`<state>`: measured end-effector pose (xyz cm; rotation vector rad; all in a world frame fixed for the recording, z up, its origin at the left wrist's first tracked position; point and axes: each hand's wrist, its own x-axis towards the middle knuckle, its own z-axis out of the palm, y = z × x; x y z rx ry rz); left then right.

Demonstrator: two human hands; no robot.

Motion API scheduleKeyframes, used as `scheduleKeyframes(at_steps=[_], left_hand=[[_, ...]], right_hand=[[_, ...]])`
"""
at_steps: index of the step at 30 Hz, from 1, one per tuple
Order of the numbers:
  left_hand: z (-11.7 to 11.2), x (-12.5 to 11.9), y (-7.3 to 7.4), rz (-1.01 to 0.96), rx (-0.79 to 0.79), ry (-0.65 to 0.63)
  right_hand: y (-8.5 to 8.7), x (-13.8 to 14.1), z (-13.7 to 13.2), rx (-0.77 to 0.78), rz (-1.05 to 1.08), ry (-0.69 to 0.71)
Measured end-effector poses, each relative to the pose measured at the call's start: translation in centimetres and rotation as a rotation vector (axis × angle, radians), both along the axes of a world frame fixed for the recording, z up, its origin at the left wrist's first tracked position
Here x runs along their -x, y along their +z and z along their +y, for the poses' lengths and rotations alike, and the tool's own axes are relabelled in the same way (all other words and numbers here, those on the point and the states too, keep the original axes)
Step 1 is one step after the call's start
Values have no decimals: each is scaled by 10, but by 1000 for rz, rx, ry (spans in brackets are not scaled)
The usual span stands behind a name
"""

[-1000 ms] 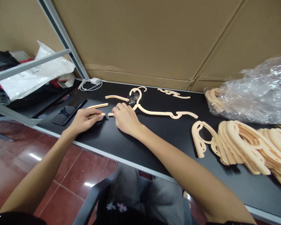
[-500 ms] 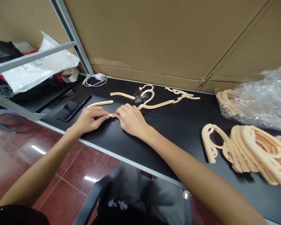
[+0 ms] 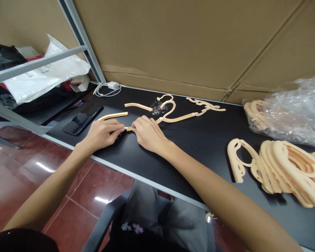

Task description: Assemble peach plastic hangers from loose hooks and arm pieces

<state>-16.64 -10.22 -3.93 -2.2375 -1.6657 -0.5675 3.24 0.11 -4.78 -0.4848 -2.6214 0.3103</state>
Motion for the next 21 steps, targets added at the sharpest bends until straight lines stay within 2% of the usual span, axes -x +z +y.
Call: scheduleKeyframes(at_steps=[5,12,15,21], left_hand=[[0,-5,6,119,25,41],[2,-10,16,242,154,60],[5,-7,20,261,187,5],[15,5,29,127,281,-175]], right_hand=[[-1,0,1,5,-3,26],[2,0,-1,16,-46,-5],[1,-1,-1,15,-43,18],[0,-2,0,22,-37,56]])
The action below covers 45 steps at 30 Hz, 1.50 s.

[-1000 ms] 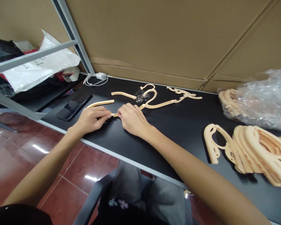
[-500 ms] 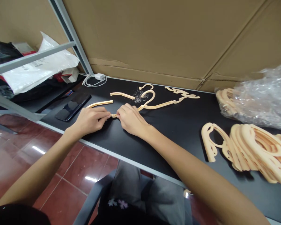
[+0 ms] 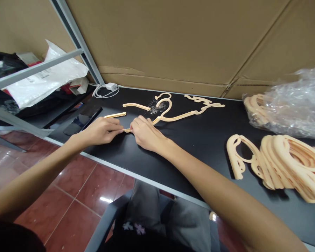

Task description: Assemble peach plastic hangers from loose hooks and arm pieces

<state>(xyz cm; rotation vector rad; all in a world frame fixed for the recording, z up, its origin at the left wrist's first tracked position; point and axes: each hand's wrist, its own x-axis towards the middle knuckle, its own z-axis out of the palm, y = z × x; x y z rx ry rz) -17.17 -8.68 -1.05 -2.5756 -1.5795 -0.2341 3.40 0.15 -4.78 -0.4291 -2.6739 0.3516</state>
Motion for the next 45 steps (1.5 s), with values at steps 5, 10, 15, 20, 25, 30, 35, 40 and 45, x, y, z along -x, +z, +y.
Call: scheduleKeyframes(at_steps=[5,10,15,20,25,30,35,40,45], left_hand=[[-4,-5,-3,83,-49,61],[-12,-16,-8,146,-97,162],[-13,-28,-6,207,-105,239],[-14,-39,-6,271,-110,294],[-16,-45,-8,315,-86,306],[-17,-54,-10,307,-45,357],[-11,-53,-4,348,-8,325],[-3,-39,2,281,32,216],[5,-21,0,78,35,74]], right_hand=[[-3,1,1,11,12,-5],[-5,2,2,12,37,-9],[-5,2,2,9,30,-5],[-6,3,2,4,39,-31],[-7,3,2,-1,35,-33],[-8,3,1,10,40,-57],[-7,2,1,0,29,-59],[-7,1,1,12,19,-38],[-8,1,3,29,41,-14]])
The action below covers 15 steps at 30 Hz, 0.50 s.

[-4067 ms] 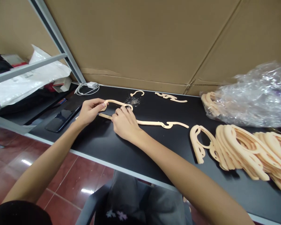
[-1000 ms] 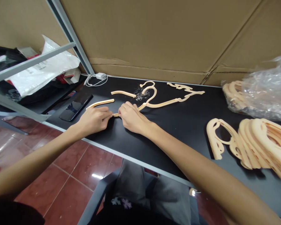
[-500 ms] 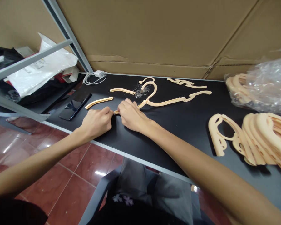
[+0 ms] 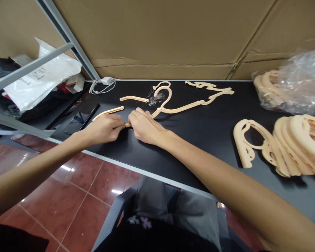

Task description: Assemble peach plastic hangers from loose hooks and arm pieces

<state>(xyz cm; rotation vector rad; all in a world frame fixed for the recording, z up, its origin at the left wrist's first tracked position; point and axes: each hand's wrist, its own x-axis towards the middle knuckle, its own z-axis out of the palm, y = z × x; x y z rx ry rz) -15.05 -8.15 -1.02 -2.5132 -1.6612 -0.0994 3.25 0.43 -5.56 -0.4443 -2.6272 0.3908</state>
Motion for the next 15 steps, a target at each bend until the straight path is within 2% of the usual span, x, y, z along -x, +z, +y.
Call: scheduleKeyframes(at_steps=[3,6,11,15], left_hand=[[4,12,-1,-191,4,-118],[5,18,-2,-301,-1,-153],[2,17,-6,-354,-65,-142],[-4,17,-9,-294,-116,-128]], right_hand=[[1,1,1,11,15,20],[3,1,1,13,21,57],[6,0,-1,5,47,43],[7,2,-1,-24,29,55]])
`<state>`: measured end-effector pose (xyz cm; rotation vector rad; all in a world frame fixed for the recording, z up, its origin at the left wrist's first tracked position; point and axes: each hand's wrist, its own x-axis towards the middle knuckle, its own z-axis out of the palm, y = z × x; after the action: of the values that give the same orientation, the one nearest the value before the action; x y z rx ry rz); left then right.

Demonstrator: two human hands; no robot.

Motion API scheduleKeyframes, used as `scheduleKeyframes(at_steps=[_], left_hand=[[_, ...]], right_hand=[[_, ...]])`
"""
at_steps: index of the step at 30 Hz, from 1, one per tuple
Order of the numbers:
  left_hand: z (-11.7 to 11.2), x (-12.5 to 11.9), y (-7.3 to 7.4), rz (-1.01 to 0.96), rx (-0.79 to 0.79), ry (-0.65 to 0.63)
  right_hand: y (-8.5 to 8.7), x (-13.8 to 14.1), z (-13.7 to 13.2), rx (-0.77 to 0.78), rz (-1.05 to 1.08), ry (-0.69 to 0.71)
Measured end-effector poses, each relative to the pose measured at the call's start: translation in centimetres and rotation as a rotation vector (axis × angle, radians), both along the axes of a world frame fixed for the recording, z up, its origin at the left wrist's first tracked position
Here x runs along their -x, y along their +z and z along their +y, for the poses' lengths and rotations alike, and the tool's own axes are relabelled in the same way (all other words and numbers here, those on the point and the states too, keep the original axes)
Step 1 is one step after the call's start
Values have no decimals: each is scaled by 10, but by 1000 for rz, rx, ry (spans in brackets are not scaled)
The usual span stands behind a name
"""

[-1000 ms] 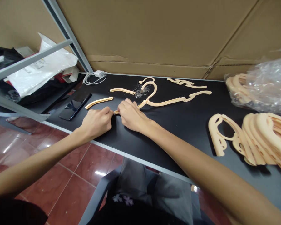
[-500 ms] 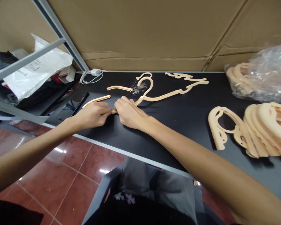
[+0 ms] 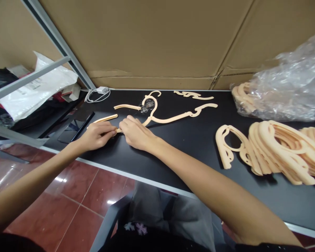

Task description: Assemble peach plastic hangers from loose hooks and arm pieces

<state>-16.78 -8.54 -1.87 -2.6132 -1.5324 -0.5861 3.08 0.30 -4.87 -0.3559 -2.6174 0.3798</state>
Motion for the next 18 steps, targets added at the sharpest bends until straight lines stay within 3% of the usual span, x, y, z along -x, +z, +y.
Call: scheduleKeyframes(at_steps=[8,18], left_hand=[[-19,-3,-3,170,-160,155],[-66,-21,-19,-70,-161,497]], right_hand=[[3,2,-5,-67,-48,-17],[7,-2,-11,-165,-33,-61]])
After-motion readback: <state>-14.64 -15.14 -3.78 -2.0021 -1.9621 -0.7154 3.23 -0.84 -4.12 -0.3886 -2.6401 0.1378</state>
